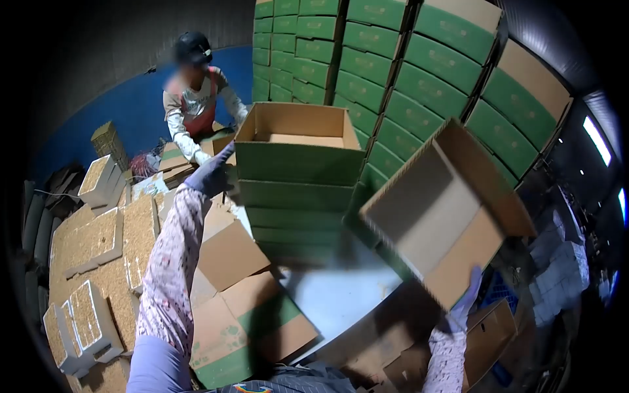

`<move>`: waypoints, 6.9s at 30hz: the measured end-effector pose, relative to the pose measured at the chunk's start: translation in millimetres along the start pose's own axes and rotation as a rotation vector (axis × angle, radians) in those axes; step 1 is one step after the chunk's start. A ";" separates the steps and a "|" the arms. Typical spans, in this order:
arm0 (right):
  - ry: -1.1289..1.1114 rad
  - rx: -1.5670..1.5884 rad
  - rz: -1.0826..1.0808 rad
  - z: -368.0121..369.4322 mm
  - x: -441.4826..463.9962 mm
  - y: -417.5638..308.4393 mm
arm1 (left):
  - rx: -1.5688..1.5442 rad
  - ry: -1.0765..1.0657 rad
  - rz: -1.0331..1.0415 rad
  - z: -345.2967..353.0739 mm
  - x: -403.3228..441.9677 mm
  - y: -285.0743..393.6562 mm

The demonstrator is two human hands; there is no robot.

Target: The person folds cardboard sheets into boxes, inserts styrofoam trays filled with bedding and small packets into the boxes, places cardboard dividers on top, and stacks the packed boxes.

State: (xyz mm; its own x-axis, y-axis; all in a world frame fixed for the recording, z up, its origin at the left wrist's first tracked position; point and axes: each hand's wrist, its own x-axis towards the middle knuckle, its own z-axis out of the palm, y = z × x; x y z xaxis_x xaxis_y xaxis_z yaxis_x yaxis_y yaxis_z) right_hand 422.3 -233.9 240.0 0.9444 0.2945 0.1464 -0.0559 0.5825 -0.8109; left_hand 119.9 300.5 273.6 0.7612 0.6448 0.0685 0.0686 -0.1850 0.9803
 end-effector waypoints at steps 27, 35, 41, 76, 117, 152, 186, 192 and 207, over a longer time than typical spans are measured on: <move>-0.764 -0.777 1.108 64.4 -53.0 291.4 | 0.826 0.682 -0.160 101.7 -301.8 -154.6; -1.030 -0.743 0.785 87.1 -188.1 391.5 | 1.216 0.411 -0.539 103.1 -529.1 -192.9; -0.917 -0.607 1.095 141.4 -236.5 303.7 | 1.111 0.518 -0.497 28.1 -579.8 -194.3; -2.836 -0.797 -0.619 272.4 -325.8 256.4 | 1.388 -0.205 0.366 -3.9 -415.5 -80.7; -1.227 -0.870 0.454 258.3 -245.0 300.9 | -0.231 2.212 -0.740 -238.4 -541.0 -183.8; -1.664 -0.969 0.846 321.0 -211.9 338.9 | -0.221 0.699 -0.400 5.9 -479.7 -80.3; -1.220 -1.156 -0.343 278.4 -207.4 186.4 | 0.944 1.047 -0.906 -62.7 -665.6 -201.7; -1.366 -0.982 -0.757 297.8 -259.6 172.4 | 0.567 1.062 -0.342 -35.2 -548.3 -83.0; -2.735 -1.060 -0.397 274.5 -334.7 241.2 | 1.437 -0.091 -0.613 20.3 -451.2 -153.0</move>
State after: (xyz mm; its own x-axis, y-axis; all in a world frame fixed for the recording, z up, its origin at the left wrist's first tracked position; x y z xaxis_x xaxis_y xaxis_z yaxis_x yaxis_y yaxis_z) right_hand 3.7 16.0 150.9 -0.8088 0.3520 -0.4711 0.5444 0.7511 -0.3735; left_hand -221.0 22.8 89.0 0.4188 0.8487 -0.3230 0.8651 -0.4810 -0.1422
